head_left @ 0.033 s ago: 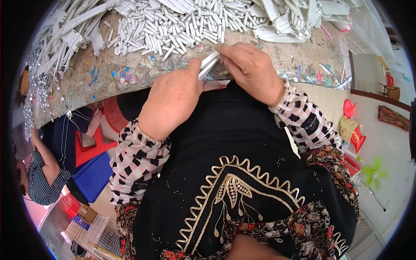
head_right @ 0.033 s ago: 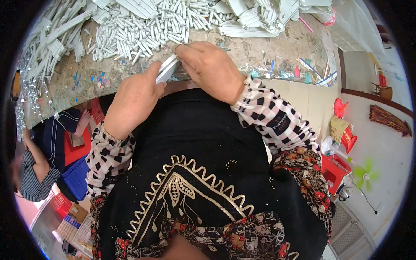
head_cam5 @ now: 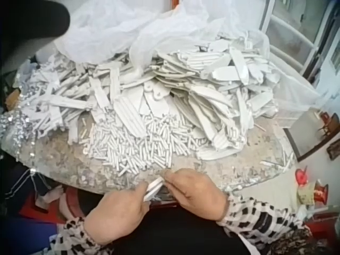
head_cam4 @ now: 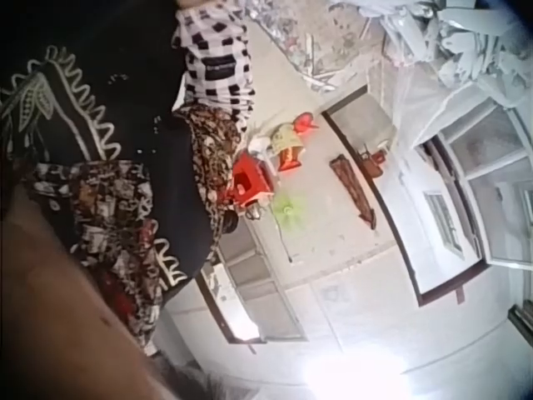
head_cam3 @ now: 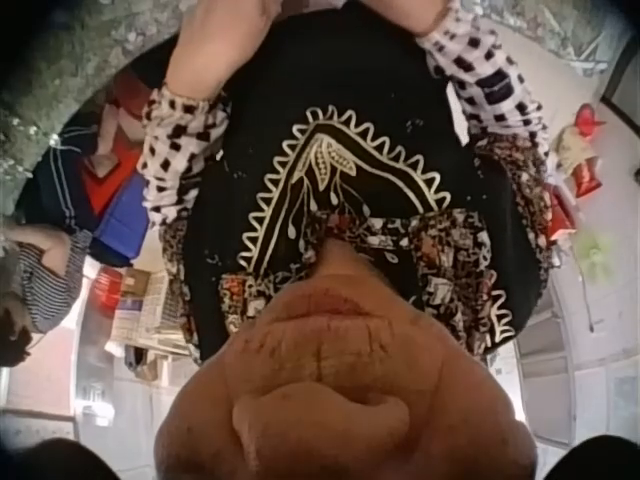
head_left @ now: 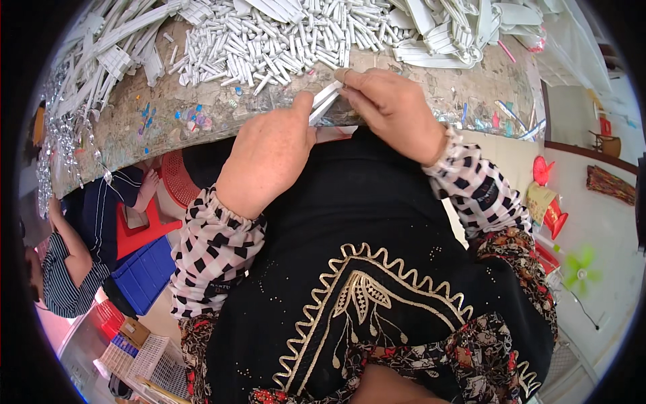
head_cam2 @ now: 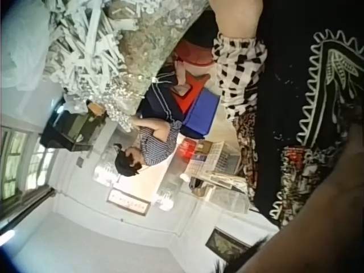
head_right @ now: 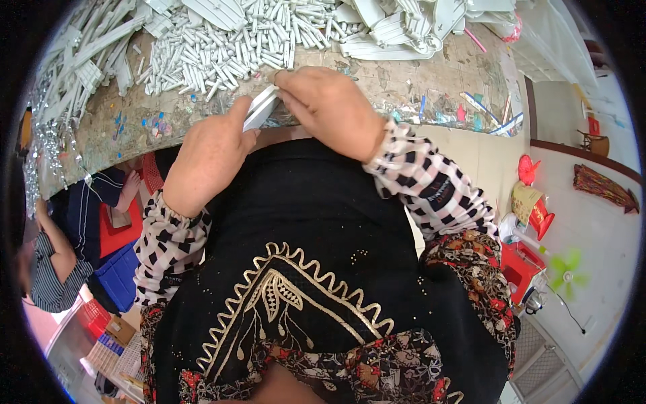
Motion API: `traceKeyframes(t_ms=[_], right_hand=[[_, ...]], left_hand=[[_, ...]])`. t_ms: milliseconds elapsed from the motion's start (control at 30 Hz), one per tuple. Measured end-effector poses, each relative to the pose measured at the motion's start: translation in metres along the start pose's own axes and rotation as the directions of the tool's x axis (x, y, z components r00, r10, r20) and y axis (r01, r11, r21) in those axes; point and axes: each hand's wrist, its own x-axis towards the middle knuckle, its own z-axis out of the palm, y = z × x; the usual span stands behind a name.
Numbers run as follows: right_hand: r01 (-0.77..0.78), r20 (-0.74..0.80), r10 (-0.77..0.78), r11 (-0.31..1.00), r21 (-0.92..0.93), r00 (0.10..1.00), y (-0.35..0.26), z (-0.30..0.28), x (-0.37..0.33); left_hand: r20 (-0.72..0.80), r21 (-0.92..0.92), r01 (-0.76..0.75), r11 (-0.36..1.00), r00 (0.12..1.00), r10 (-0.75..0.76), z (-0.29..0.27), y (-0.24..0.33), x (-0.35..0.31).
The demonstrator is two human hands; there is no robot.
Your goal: Assembling or sorting white plastic components by snapping pieces together on a table.
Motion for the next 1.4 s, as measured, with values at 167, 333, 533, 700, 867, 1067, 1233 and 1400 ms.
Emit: traceKeyframes(t_ms=[167, 333, 533, 700, 867, 1067, 1233, 1400], right_hand=[[-0.302, -0.029, 0.333, 0.885, 0.355, 0.942, 0.001, -0.01, 0.04], [-0.262, 0.147, 0.24, 0.953, 0.154, 0.96, 0.012, 0.032, 0.065], [-0.223, 0.14, 0.229, 0.973, -0.057, 0.963, 0.004, 0.042, 0.062], [-0.264, 0.217, 0.279, 0.96, -0.095, 0.935, 0.011, 0.05, 0.066], [-0.302, -0.028, 0.345, 0.853, 0.425, 0.938, -0.002, 0.028, 0.062], [-0.402, 0.143, 0.442, 0.573, 0.714, 0.885, -0.029, 0.009, -0.012], [-0.591, 0.497, 0.36, 0.225, 0.775, 0.789, -0.05, -0.023, -0.049], [-0.578, 0.156, 0.664, 0.481, 0.659, 0.731, -0.042, -0.067, -0.098]], left_hand=[[-0.006, 0.071, 0.026, 0.997, 1.0, -0.026, 0.003, 0.007, -0.004], [-0.134, 0.134, -0.081, 0.988, 0.986, 0.099, 0.009, 0.004, -0.004], [-0.119, 0.107, -0.083, 0.991, 0.988, 0.096, 0.011, -0.001, -0.006], [-0.125, 0.095, -0.08, 0.992, 0.988, 0.092, 0.01, -0.001, -0.008], [-0.075, -0.03, -0.002, 1.0, 0.997, -0.001, 0.01, -0.007, -0.013], [-0.298, -0.927, -0.234, 0.293, 0.934, -0.197, -0.002, 0.016, 0.007], [-0.214, -0.953, -0.213, -0.217, 0.977, -0.018, 0.004, 0.061, 0.036], [0.032, -0.98, 0.059, -0.19, 0.989, 0.145, 0.029, 0.086, 0.057]])
